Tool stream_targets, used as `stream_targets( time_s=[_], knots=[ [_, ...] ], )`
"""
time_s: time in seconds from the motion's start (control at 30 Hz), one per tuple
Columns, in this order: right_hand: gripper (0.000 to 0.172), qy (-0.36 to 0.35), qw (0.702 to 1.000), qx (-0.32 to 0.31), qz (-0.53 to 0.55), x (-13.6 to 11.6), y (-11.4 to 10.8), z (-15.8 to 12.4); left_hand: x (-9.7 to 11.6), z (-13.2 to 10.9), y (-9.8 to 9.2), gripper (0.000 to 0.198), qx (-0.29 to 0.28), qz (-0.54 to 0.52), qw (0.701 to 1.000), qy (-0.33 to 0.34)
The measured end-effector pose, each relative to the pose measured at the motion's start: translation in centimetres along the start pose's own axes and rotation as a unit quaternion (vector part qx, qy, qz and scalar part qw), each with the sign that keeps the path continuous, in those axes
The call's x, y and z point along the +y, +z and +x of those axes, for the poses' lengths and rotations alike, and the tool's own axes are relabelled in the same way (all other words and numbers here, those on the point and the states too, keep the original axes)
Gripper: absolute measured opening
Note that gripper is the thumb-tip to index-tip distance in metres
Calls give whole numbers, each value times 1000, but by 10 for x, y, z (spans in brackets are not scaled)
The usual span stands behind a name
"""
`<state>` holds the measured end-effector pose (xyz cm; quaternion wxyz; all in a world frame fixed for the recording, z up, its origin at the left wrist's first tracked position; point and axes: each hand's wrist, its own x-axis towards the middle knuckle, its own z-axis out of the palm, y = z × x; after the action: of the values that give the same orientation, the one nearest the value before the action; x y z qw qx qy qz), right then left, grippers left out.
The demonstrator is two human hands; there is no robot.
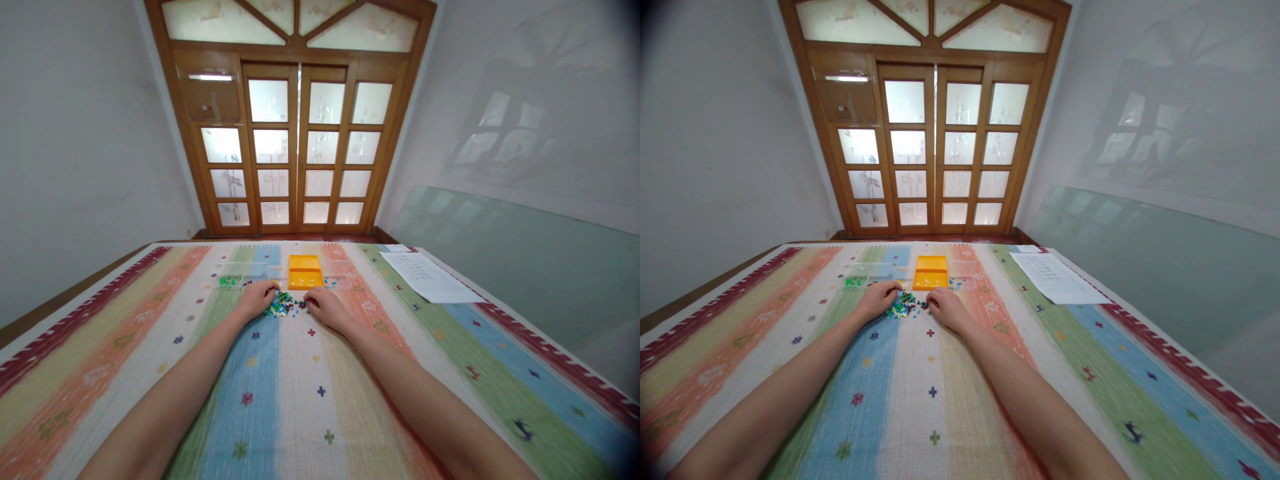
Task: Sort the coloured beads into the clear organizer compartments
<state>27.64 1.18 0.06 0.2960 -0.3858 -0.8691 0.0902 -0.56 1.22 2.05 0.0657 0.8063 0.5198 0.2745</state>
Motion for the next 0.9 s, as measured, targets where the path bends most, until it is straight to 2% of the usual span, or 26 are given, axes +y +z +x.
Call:
stream_targets(
  time_s=[0.13,0.27,0.47,0.7,0.9],
  knots=[
    [17,-18,1000,-14,11,2,-3,-1,10,-8,-6,25,-34,12,999,38],
    [14,-38,999,-21,4,2,-2,-1,23,-23,-6,22,-19,3,997,77],
    [11,-18,1000,-16,-14,0,2,0,42,-37,-9,19,-22,21,988,151],
    [5,2,1000,-16,-27,-5,0,1,39,-43,-14,20,-27,32,985,170],
    [10,0,1000,-14,-11,-5,-1,1,35,-43,-12,22,-32,37,985,167]
  ],
)
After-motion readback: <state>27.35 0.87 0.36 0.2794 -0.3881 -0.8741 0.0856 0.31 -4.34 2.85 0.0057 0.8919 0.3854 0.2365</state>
